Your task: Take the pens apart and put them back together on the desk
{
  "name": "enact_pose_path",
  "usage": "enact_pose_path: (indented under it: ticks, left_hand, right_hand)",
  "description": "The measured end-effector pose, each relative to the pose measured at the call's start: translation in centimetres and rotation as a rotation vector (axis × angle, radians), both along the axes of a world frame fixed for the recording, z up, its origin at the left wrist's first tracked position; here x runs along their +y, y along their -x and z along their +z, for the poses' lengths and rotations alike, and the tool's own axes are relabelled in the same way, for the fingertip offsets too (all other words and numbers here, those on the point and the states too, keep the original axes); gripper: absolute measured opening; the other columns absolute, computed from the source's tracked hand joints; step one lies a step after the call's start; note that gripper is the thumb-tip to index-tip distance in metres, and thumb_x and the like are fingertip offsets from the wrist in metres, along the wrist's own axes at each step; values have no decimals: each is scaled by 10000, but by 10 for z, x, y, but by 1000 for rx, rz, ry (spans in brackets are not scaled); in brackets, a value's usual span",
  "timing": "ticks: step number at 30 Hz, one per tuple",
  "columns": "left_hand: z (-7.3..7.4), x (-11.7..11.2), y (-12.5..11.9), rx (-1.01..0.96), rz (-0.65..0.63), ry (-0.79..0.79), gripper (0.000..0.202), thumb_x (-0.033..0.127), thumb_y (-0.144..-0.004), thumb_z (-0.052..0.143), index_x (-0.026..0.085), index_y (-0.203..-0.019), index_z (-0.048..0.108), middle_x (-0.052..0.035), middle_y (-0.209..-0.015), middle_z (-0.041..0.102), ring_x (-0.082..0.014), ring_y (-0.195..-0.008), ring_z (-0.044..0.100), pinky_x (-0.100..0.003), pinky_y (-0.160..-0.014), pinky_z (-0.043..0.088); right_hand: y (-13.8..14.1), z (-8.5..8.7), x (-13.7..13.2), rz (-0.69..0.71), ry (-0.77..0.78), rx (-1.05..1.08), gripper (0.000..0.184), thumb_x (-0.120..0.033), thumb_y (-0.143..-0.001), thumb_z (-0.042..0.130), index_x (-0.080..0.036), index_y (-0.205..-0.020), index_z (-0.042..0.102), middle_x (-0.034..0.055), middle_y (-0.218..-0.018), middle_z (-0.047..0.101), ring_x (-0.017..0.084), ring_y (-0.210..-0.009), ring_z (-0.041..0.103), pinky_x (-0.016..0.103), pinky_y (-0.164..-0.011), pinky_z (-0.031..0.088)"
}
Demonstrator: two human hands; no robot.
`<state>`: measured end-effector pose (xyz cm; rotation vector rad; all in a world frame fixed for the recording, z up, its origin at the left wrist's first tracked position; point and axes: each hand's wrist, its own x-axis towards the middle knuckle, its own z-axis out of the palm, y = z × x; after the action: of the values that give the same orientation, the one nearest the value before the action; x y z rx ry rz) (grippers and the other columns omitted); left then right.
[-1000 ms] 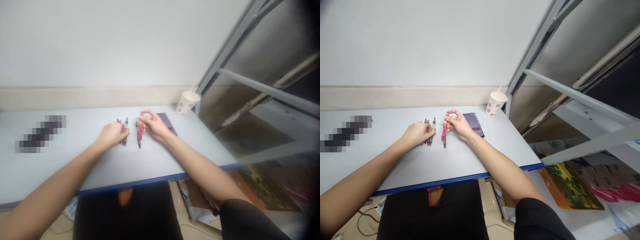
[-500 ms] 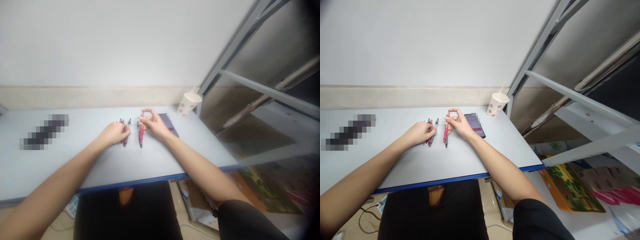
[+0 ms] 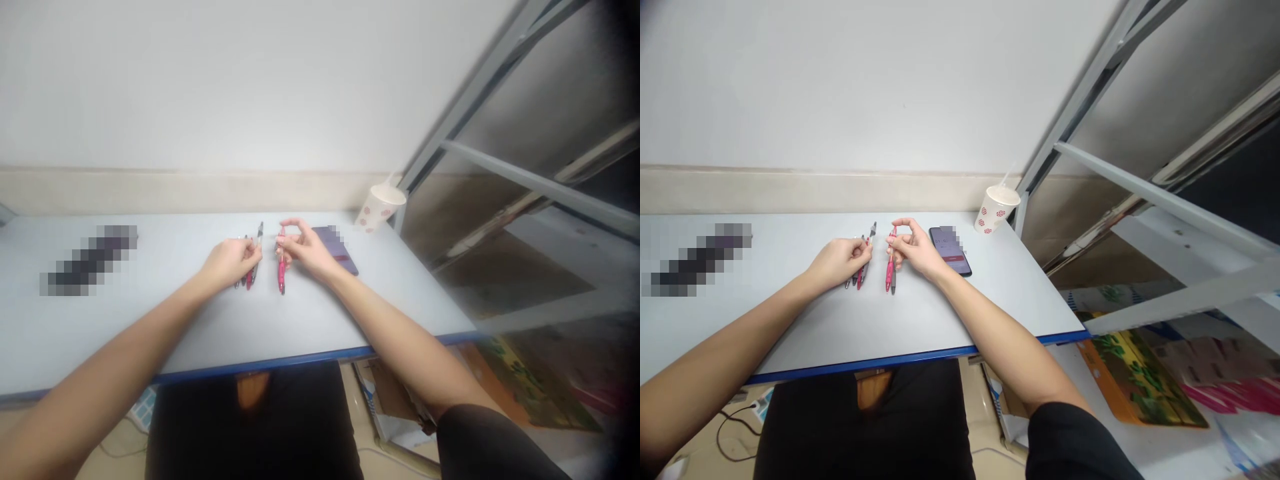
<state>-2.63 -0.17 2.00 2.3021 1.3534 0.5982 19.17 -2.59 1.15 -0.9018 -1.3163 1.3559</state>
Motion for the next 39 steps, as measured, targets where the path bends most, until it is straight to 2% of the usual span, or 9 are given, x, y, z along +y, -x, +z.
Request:
enact_pose_path:
  ticks: [4,7,11,17,19,22,25,31,39]
  left_hand:
    - [0,2,3,-177,-31,62,344,435,-968,530,220,-700,560,-10,-618,654,-161,-544,589,-281,-564,411]
    - [-1,2,3,-327,-40,139,256,353,-917,584,213,-703,569,-7,-628,649,-148,-519,587,-271,-529,417]
    - [0,0,1,-438,-26,234,189,290,-874,597,210,-703,572,7,-601,604,-136,-494,553,-262,-486,387]
    - [1,4,0,-558,-30,282,197,294,-869,628,202,-703,577,27,-610,559,-109,-531,495,-256,-538,395]
    - [0,6,1,-550,-45,326,212,319,-880,632,205,-710,577,19,-610,590,-110,-514,497,-259,-524,394]
    - [0,5,1,-501,-56,398,204,335,-910,576,199,-767,627,-47,-730,728,-127,-506,550,-269,-488,414]
    - [2,1,1,-431,-36,370,194,310,-906,549,199,-762,615,-79,-815,785,-135,-506,591,-272,-482,443]
    - [8,-4,4,-303,-96,275,143,251,-878,550,216,-739,551,-56,-768,774,-148,-525,645,-269,-506,462]
    - [5,2,4,-342,-59,280,148,248,-873,538,210,-731,559,-30,-724,734,-138,-514,616,-264,-511,441]
  right_hand:
    - [-1,0,0,23,1,-25,479,-455,-830,835,-232,-1107,514,-51,-661,663,132,-559,599,283,-559,543]
    - [-1,2,-1,16,-9,-25,498,-451,-840,831,-237,-1159,514,-44,-713,683,127,-571,602,288,-583,545]
    - [-1,6,-3,16,-26,-79,436,-447,-866,807,-219,-1122,536,-37,-723,676,116,-563,585,287,-596,535]
    - [-3,7,-3,-18,-64,-94,464,-448,-878,794,-249,-1181,504,-51,-728,665,121,-562,574,289,-597,522]
    - [-4,7,-3,-27,-62,-110,431,-474,-875,792,-247,-1110,512,-49,-726,659,119,-561,568,291,-594,516]
    - [-5,8,-3,-54,-62,-126,462,-492,-869,793,-248,-1142,511,-49,-740,664,120,-576,571,295,-617,516]
    - [-4,8,-3,-60,-74,-153,464,-497,-869,789,-240,-1152,525,-46,-732,664,123,-590,577,300,-639,514]
    - [1,3,-1,-76,-104,-146,426,-495,-892,763,-238,-1139,530,-39,-726,664,137,-620,594,304,-655,504]
    - [3,-1,-1,-47,-111,-221,404,-492,-911,730,-245,-1147,514,-40,-737,667,148,-660,603,315,-710,496]
